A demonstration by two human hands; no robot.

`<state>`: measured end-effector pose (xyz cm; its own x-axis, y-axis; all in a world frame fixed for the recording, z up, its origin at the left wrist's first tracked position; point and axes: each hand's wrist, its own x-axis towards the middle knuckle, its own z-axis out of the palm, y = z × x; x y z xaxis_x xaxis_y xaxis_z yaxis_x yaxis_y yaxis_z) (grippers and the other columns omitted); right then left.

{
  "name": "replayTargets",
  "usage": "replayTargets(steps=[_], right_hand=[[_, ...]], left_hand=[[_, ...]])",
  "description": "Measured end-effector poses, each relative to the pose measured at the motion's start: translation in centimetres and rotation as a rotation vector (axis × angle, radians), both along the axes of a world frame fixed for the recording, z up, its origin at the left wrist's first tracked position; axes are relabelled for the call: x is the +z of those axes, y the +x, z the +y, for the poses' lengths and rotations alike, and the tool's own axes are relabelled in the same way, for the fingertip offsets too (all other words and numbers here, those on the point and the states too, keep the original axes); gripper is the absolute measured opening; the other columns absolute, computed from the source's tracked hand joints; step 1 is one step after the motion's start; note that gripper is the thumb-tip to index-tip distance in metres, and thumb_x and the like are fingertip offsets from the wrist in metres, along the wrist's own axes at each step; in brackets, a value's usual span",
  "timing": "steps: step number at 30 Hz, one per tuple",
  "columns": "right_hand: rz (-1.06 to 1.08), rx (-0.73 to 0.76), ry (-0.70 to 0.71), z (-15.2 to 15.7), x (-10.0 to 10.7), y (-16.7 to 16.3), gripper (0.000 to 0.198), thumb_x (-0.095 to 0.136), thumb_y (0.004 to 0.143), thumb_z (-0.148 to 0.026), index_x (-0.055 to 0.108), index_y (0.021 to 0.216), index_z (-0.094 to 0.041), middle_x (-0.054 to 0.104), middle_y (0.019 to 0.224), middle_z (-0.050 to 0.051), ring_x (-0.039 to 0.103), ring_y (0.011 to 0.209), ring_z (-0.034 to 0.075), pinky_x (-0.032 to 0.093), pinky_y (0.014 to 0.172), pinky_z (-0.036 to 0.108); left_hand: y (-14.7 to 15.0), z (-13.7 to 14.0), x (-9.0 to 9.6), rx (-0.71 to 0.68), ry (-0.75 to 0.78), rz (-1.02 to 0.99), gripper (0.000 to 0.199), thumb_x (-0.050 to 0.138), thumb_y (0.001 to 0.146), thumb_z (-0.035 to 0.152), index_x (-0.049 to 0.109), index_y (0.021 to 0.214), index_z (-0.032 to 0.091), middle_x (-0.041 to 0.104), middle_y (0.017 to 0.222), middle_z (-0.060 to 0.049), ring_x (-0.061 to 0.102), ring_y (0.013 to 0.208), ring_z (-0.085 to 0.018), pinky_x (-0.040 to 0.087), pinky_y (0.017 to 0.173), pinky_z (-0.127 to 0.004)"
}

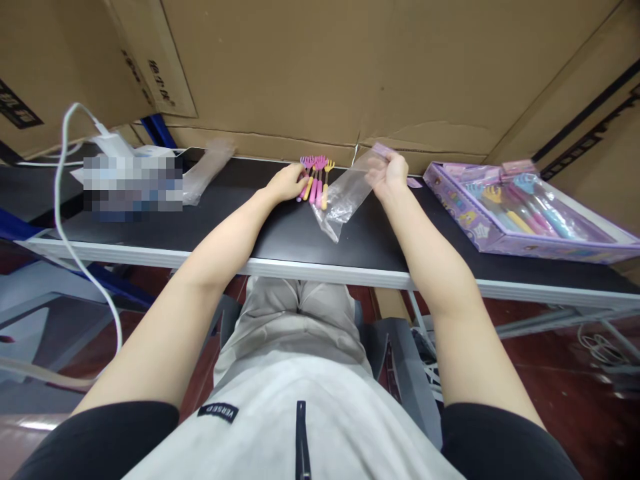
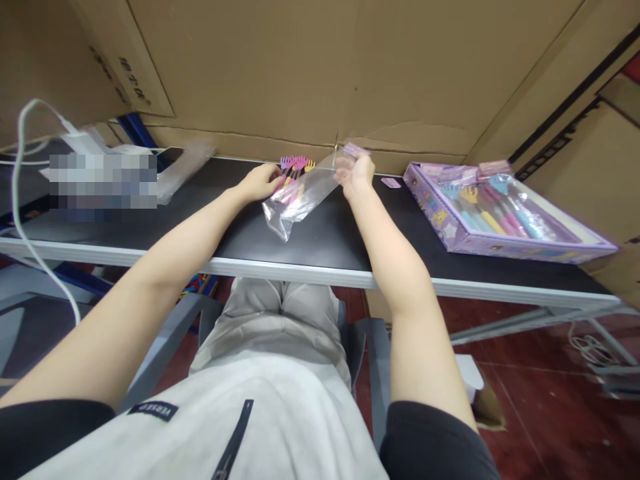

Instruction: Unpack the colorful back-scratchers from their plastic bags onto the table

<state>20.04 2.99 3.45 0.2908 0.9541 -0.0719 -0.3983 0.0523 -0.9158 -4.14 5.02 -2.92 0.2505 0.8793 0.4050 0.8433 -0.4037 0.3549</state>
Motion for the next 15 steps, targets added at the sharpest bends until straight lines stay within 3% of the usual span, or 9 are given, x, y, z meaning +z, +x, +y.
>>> replayTargets(steps=[4, 8, 11, 15], right_hand=[[-0.053, 0.130, -0.006, 0.2, -1.2, -0.7, 0.024, 0.048, 0.107, -0.040, 0.058, 0.097, -0.021, 0.060, 0.068, -0.004, 0.050, 0.048, 0.009, 0.050, 0.050, 0.021], [-0.140, 0.236, 0.014, -0.8, -1.9, -2.3, 0.021, 0.050, 0.105, -0.036, 0.059, 0.097, -0.020, 0.059, 0.063, -0.003, 0.049, 0.044, 0.010, 0.051, 0.047, 0.022], [-0.221, 0.314, 0.042, -2.0, -2.2, -3.6, 0.017, 0.055, 0.103, -0.032, 0.061, 0.095, -0.019, 0.060, 0.064, -0.003, 0.050, 0.044, 0.010, 0.054, 0.050, 0.024], [-0.306, 0.380, 0.077, -2.8, -2.6, -4.5, 0.016, 0.063, 0.101, -0.032, 0.060, 0.092, -0.019, 0.059, 0.065, -0.003, 0.055, 0.047, 0.011, 0.055, 0.052, 0.025]], left_hand=[[0.3, 0.7, -0.1, 0.004, 0.081, -0.074, 0.020, 0.054, 0.099, 0.027, 0.071, 0.094, 0.016, 0.073, 0.106, -0.016, 0.070, 0.110, -0.032, 0.052, 0.107, -0.045], [1.4, -0.1, 0.3, -0.053, 0.116, -0.298, 0.033, 0.050, 0.106, 0.040, 0.066, 0.085, 0.019, 0.072, 0.091, -0.009, 0.071, 0.102, -0.027, 0.055, 0.101, -0.040], [2.6, -1.3, 0.7, -0.166, 0.010, -0.494, 0.047, 0.045, 0.109, 0.056, 0.063, 0.085, 0.020, 0.068, 0.075, -0.005, 0.072, 0.080, -0.022, 0.059, 0.081, -0.034], [3.4, -2.2, 0.9, -0.275, -0.133, -0.595, 0.046, 0.054, 0.107, 0.059, 0.058, 0.081, 0.022, 0.051, 0.050, 0.003, 0.055, 0.046, -0.015, 0.051, 0.054, -0.028]])
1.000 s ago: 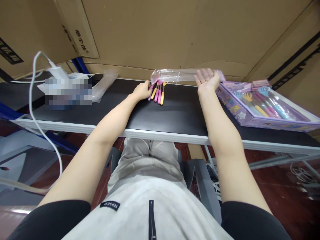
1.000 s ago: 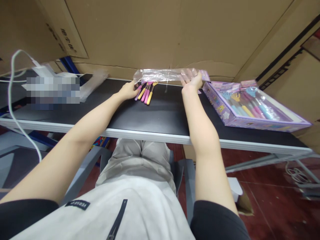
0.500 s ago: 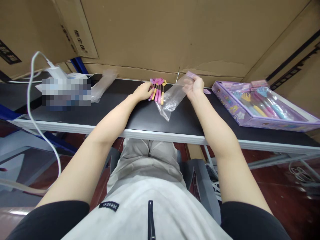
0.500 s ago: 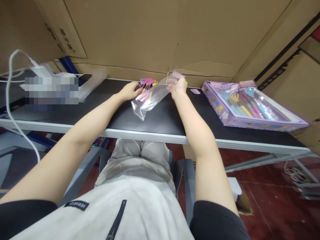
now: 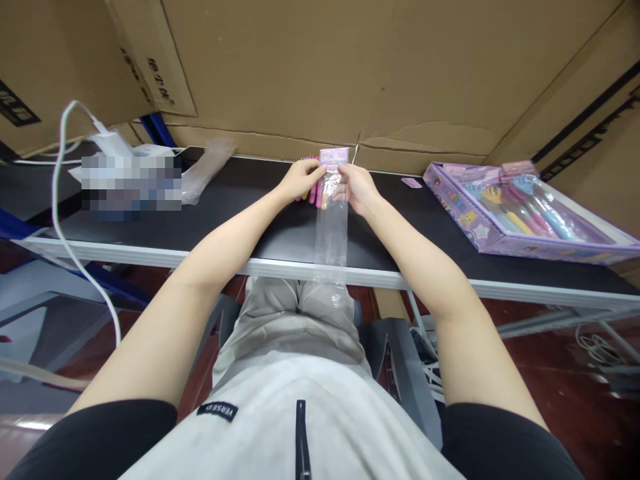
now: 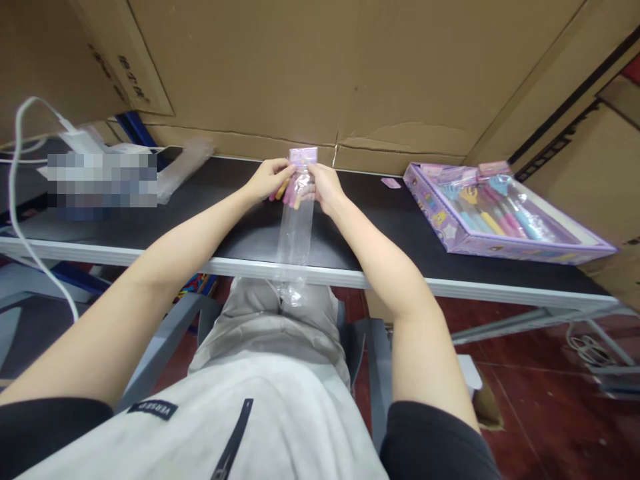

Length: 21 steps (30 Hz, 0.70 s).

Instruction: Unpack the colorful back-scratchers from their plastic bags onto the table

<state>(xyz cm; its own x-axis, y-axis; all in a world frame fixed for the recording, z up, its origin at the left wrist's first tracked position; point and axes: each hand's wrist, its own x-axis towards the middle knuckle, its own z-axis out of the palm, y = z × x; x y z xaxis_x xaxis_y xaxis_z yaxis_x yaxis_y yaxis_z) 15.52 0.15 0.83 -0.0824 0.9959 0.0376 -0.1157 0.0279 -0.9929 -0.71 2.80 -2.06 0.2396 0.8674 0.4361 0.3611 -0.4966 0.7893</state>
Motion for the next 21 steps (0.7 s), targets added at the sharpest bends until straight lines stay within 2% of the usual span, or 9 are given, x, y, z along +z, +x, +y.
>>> replayTargets(steps=[3, 8, 11, 18, 21], right_hand=[[-0.045, -0.021, 0.056, 0.3, -0.6, 0.1, 0.021, 0.071, 0.098, -0.034, 0.057, 0.090, -0.021, 0.058, 0.068, -0.003, 0.060, 0.053, 0.011, 0.058, 0.055, 0.025], [-0.065, -0.114, 0.199, 1.9, -1.5, 0.8, 0.031, 0.074, 0.097, -0.041, 0.049, 0.089, -0.023, 0.058, 0.078, -0.003, 0.063, 0.065, 0.011, 0.062, 0.063, 0.027], [-0.043, -0.148, 0.230, 2.5, -1.8, 1.1, 0.033, 0.074, 0.097, -0.044, 0.049, 0.091, -0.024, 0.058, 0.082, -0.003, 0.064, 0.069, 0.011, 0.064, 0.068, 0.028], [-0.044, -0.098, 0.211, 2.6, -2.1, 0.9, 0.015, 0.071, 0.096, -0.034, 0.067, 0.100, -0.020, 0.067, 0.092, 0.001, 0.068, 0.080, 0.013, 0.063, 0.072, 0.027], [-0.028, -0.117, 0.212, 2.7, -2.3, 0.9, 0.020, 0.069, 0.094, -0.029, 0.072, 0.113, -0.021, 0.069, 0.092, 0.001, 0.068, 0.079, 0.012, 0.064, 0.071, 0.026]], left_hand=[[0.1, -0.1, 0.0, 0.006, -0.002, -0.048, 0.040, 0.064, 0.105, 0.051, 0.055, 0.078, 0.022, 0.047, 0.047, 0.005, 0.049, 0.040, -0.012, 0.049, 0.050, -0.026], [0.4, -0.2, 0.2, 0.001, -0.018, -0.147, 0.031, 0.066, 0.105, 0.044, 0.056, 0.085, 0.022, 0.050, 0.054, 0.003, 0.060, 0.051, -0.015, 0.057, 0.057, -0.029], [0.4, -0.3, 0.3, 0.015, -0.033, -0.159, 0.031, 0.065, 0.106, 0.044, 0.056, 0.086, 0.022, 0.052, 0.056, 0.002, 0.063, 0.054, -0.016, 0.059, 0.060, -0.030], [0.1, -0.4, 0.2, 0.051, -0.046, -0.120, 0.033, 0.067, 0.105, 0.045, 0.055, 0.084, 0.022, 0.051, 0.052, 0.004, 0.058, 0.046, -0.014, 0.056, 0.054, -0.026], [0.1, -0.4, 0.3, 0.045, -0.031, -0.081, 0.032, 0.066, 0.106, 0.041, 0.054, 0.082, 0.022, 0.049, 0.050, 0.005, 0.058, 0.045, -0.014, 0.057, 0.055, -0.028]])
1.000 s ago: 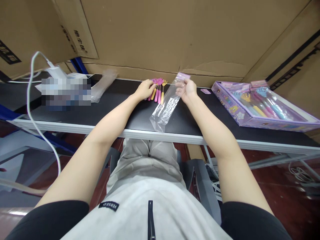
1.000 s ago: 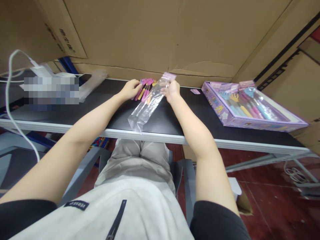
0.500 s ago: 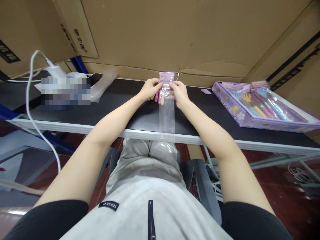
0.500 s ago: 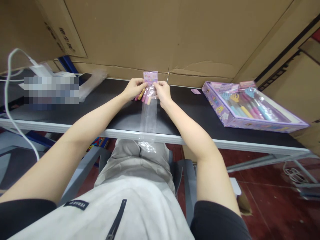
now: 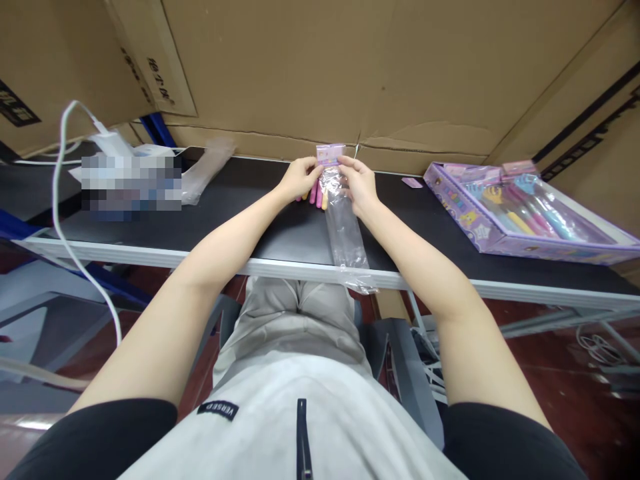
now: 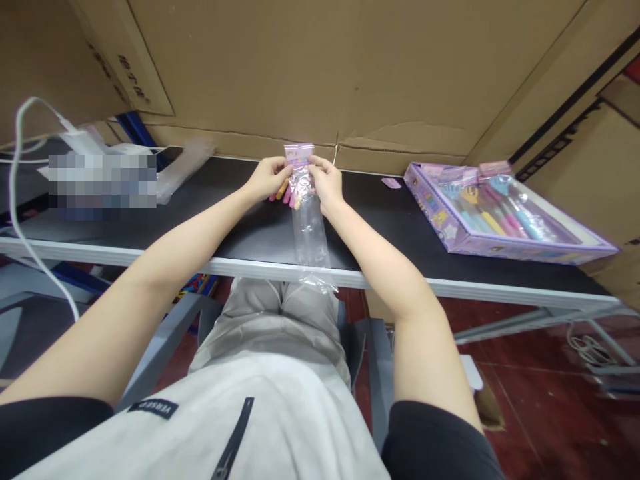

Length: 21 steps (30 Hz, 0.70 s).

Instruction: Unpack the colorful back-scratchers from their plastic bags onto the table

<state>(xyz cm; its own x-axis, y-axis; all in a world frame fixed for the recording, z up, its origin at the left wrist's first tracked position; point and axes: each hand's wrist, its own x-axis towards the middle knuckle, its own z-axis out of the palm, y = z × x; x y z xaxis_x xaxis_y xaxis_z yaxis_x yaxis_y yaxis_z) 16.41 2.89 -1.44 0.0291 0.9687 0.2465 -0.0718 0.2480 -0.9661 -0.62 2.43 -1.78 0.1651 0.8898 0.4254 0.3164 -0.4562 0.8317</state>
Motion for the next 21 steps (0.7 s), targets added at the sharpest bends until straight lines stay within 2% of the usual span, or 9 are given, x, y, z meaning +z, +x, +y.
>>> replayTargets(steps=[5, 9, 12, 16, 17, 21], right_hand=[[-0.017, 0.048, 0.040, 0.0, -0.1, 0.1, 0.037, 0.067, 0.095, -0.024, 0.071, 0.132, -0.025, 0.068, 0.091, -0.001, 0.067, 0.077, 0.011, 0.062, 0.068, 0.023], [-0.082, 0.023, 0.029, -0.9, 0.4, -0.1, 0.042, 0.065, 0.095, -0.023, 0.069, 0.136, -0.029, 0.071, 0.099, 0.000, 0.070, 0.084, 0.014, 0.064, 0.075, 0.027], [-0.146, -0.016, 0.115, -1.7, 1.0, -0.1, 0.033, 0.065, 0.094, -0.021, 0.073, 0.126, -0.027, 0.073, 0.112, 0.002, 0.072, 0.099, 0.017, 0.065, 0.088, 0.033], [-0.260, -0.038, 0.286, -2.5, 1.9, 0.0, 0.007, 0.073, 0.094, -0.026, 0.075, 0.101, -0.023, 0.075, 0.120, 0.005, 0.068, 0.123, 0.022, 0.057, 0.109, 0.037], [-0.274, -0.037, 0.297, -2.7, 2.0, 0.1, 0.007, 0.075, 0.094, -0.030, 0.074, 0.095, -0.023, 0.075, 0.116, 0.005, 0.067, 0.124, 0.023, 0.056, 0.111, 0.037], [-0.278, -0.033, 0.282, -2.7, 1.9, 0.2, 0.030, 0.074, 0.097, -0.047, 0.064, 0.084, -0.022, 0.072, 0.098, 0.004, 0.068, 0.120, 0.024, 0.059, 0.105, 0.037]], left_hand=[[-0.2, 0.0, 0.2, 0.014, 0.030, 0.037, 0.031, 0.069, 0.103, 0.033, 0.055, 0.078, 0.022, 0.050, 0.052, 0.004, 0.064, 0.052, -0.017, 0.061, 0.065, -0.034], [-0.5, -0.3, 0.3, -0.001, 0.072, 0.079, 0.027, 0.067, 0.101, 0.030, 0.057, 0.077, 0.022, 0.054, 0.054, 0.002, 0.070, 0.061, -0.022, 0.061, 0.070, -0.037], [-0.7, -0.7, 0.6, -0.020, 0.127, 0.133, 0.022, 0.065, 0.097, 0.026, 0.061, 0.076, 0.022, 0.058, 0.056, 0.000, 0.074, 0.070, -0.025, 0.061, 0.075, -0.037], [-0.8, -1.2, 1.1, -0.004, 0.188, 0.151, 0.012, 0.062, 0.096, 0.022, 0.068, 0.086, 0.022, 0.066, 0.062, -0.002, 0.077, 0.083, -0.027, 0.059, 0.082, -0.036], [-0.8, -1.2, 1.2, 0.012, 0.203, 0.156, 0.011, 0.061, 0.096, 0.021, 0.068, 0.087, 0.021, 0.069, 0.066, -0.002, 0.077, 0.086, -0.027, 0.059, 0.085, -0.036], [-0.9, -0.7, 1.0, 0.063, 0.231, 0.161, 0.011, 0.063, 0.094, 0.023, 0.066, 0.083, 0.022, 0.073, 0.075, -0.004, 0.076, 0.095, -0.026, 0.058, 0.091, -0.036]])
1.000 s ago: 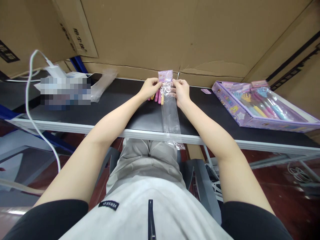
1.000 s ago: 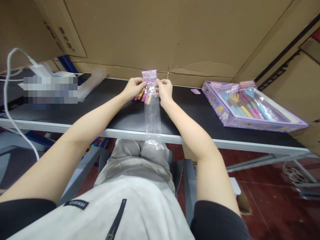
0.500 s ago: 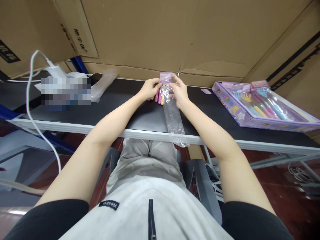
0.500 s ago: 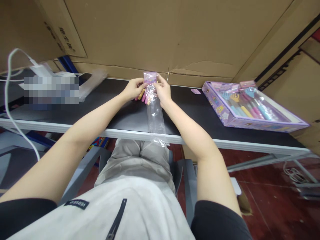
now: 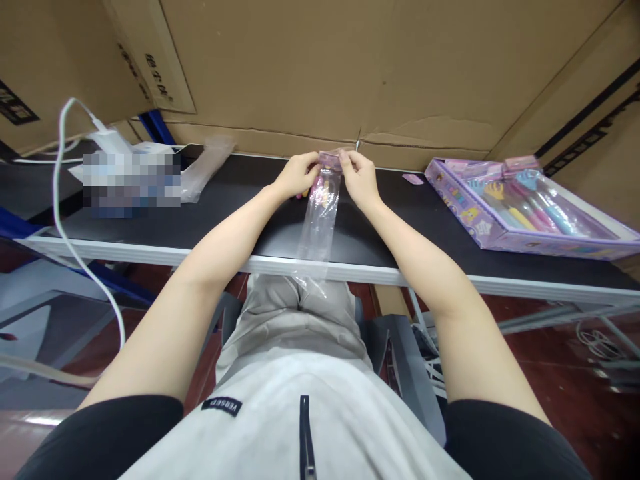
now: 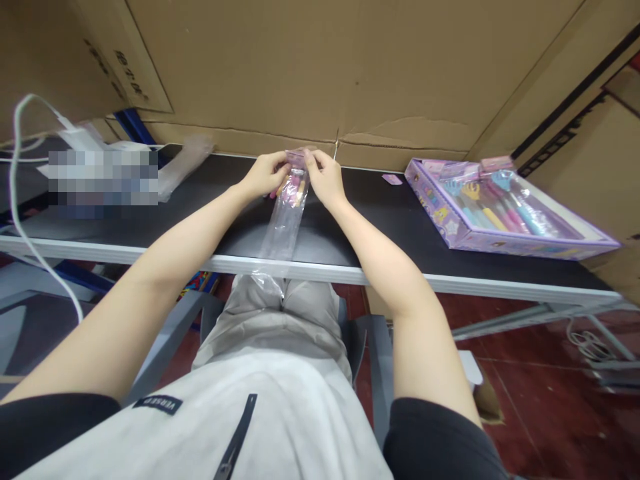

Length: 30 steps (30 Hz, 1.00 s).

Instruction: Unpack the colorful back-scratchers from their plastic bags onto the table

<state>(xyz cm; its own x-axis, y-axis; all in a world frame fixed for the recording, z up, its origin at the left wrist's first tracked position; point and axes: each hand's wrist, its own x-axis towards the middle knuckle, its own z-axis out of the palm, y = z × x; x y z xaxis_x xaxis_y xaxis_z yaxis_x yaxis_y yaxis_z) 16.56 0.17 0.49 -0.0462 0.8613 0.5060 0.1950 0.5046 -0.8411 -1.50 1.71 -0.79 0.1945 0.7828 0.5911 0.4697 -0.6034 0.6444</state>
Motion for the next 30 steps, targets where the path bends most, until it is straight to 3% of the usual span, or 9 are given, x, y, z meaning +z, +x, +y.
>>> replayTargets(steps=[6, 12, 17, 21, 30], right_hand=[[0.083, -0.042, 0.026, 1.3, -0.6, 0.3, 0.033, 0.074, 0.097, -0.053, 0.057, 0.095, -0.025, 0.068, 0.106, 0.004, 0.068, 0.115, 0.021, 0.063, 0.097, 0.036], [0.078, -0.063, 0.072, 1.0, -0.6, 0.1, 0.032, 0.073, 0.097, -0.049, 0.062, 0.085, -0.022, 0.070, 0.097, 0.003, 0.070, 0.115, 0.022, 0.063, 0.097, 0.037], [0.102, -0.026, 0.083, 0.9, -0.6, 0.0, 0.024, 0.078, 0.093, -0.045, 0.076, 0.098, -0.022, 0.076, 0.118, 0.006, 0.070, 0.124, 0.023, 0.063, 0.098, 0.035], [0.099, -0.002, 0.093, 1.4, -0.8, 0.2, 0.027, 0.076, 0.094, -0.046, 0.077, 0.109, -0.024, 0.074, 0.130, 0.007, 0.069, 0.128, 0.023, 0.061, 0.103, 0.036], [-0.002, -0.058, 0.133, 0.1, -0.2, 0.1, 0.015, 0.076, 0.096, -0.038, 0.075, 0.096, -0.023, 0.073, 0.121, 0.005, 0.070, 0.122, 0.021, 0.059, 0.100, 0.031]], left_hand=[[0.1, 0.7, -0.6, -0.010, -0.040, -0.114, 0.020, 0.067, 0.096, 0.033, 0.059, 0.080, 0.022, 0.069, 0.075, -0.004, 0.073, 0.086, -0.024, 0.059, 0.080, -0.035], [0.5, 0.0, 0.0, -0.015, -0.082, -0.159, 0.022, 0.068, 0.095, 0.034, 0.056, 0.080, 0.022, 0.067, 0.075, -0.003, 0.072, 0.089, -0.023, 0.060, 0.081, -0.035], [0.3, -0.4, 0.3, -0.058, -0.101, -0.173, 0.020, 0.069, 0.094, 0.030, 0.056, 0.081, 0.022, 0.068, 0.081, -0.004, 0.072, 0.097, -0.024, 0.059, 0.086, -0.035], [0.3, -0.1, 0.1, -0.041, -0.094, -0.165, 0.018, 0.071, 0.092, 0.027, 0.058, 0.081, 0.022, 0.065, 0.079, -0.003, 0.072, 0.094, -0.023, 0.059, 0.085, -0.034], [-0.2, 1.7, -0.2, 0.048, -0.032, -0.180, 0.014, 0.062, 0.087, 0.018, 0.055, 0.075, 0.021, 0.064, 0.075, -0.001, 0.067, 0.084, -0.019, 0.056, 0.086, -0.030]])
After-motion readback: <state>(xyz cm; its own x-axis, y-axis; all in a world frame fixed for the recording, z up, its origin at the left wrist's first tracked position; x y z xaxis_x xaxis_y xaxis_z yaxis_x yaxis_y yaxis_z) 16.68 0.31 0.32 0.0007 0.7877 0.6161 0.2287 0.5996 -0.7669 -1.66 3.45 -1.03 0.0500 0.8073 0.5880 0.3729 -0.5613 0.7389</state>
